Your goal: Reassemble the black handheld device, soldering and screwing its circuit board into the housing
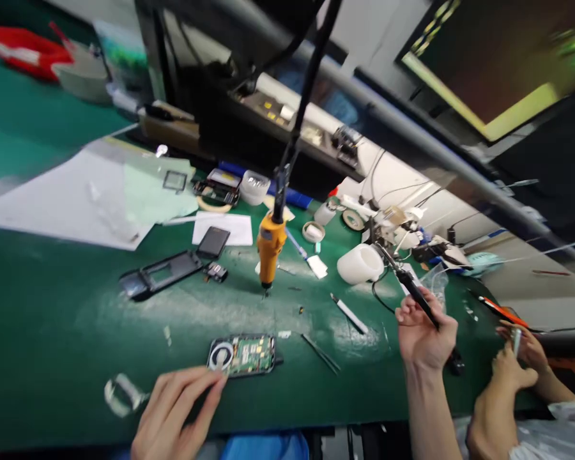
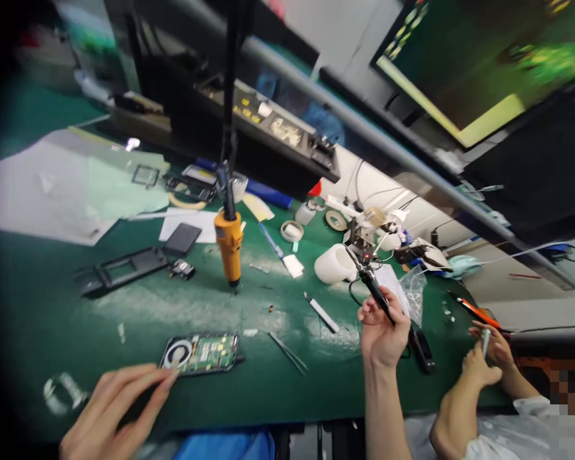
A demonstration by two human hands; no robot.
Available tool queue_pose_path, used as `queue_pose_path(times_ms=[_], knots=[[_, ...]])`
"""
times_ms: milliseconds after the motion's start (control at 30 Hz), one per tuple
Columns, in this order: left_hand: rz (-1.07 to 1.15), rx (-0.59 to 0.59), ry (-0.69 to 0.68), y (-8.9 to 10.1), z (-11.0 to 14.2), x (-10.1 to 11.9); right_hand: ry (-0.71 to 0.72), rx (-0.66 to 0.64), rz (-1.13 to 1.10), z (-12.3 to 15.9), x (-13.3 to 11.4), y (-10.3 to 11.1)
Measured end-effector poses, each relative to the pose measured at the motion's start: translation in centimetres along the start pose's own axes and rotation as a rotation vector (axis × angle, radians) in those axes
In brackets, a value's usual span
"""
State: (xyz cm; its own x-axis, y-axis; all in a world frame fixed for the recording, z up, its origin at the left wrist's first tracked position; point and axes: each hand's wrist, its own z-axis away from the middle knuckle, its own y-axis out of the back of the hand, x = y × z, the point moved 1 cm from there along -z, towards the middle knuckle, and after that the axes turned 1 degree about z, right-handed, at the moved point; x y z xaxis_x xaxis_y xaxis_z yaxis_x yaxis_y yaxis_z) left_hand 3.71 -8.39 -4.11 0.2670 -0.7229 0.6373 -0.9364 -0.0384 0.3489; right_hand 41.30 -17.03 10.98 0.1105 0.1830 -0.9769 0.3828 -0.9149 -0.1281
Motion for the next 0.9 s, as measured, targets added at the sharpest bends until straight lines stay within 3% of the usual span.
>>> queue_pose_path(times_ms=[100,233,333,567,700,900], knots=[[-0.004,-0.011,-0.025,0.8,-1.6,0.6,0.036,-0.127,0.078,4.9,1.1,-0.1],[0.041,-0.076,0.114,1.4,-1.8,0.3,0.026,-0.347,0.102,9.9,3.0,-1.0],[0.029,-0.1,0.162,1.5,-1.4,0.1,0.019,-0.431,0.069,12.8,4.4,-1.8],[-0.111,-0.12,0.124,1.2,-1.0,0.0,0.123,-0.339,0.081,16.8,6.5,-3.3],[-0.155,-0.147,0.143,1.1,-0.8,-0.2,0.121,-0.235,0.109,17.9,7.5,-4.1],[-0.099,-0.174,0.195,1.1,-1.1,-0.5,0.225,-0.157,0.036,18.8,9.3,-5.6]])
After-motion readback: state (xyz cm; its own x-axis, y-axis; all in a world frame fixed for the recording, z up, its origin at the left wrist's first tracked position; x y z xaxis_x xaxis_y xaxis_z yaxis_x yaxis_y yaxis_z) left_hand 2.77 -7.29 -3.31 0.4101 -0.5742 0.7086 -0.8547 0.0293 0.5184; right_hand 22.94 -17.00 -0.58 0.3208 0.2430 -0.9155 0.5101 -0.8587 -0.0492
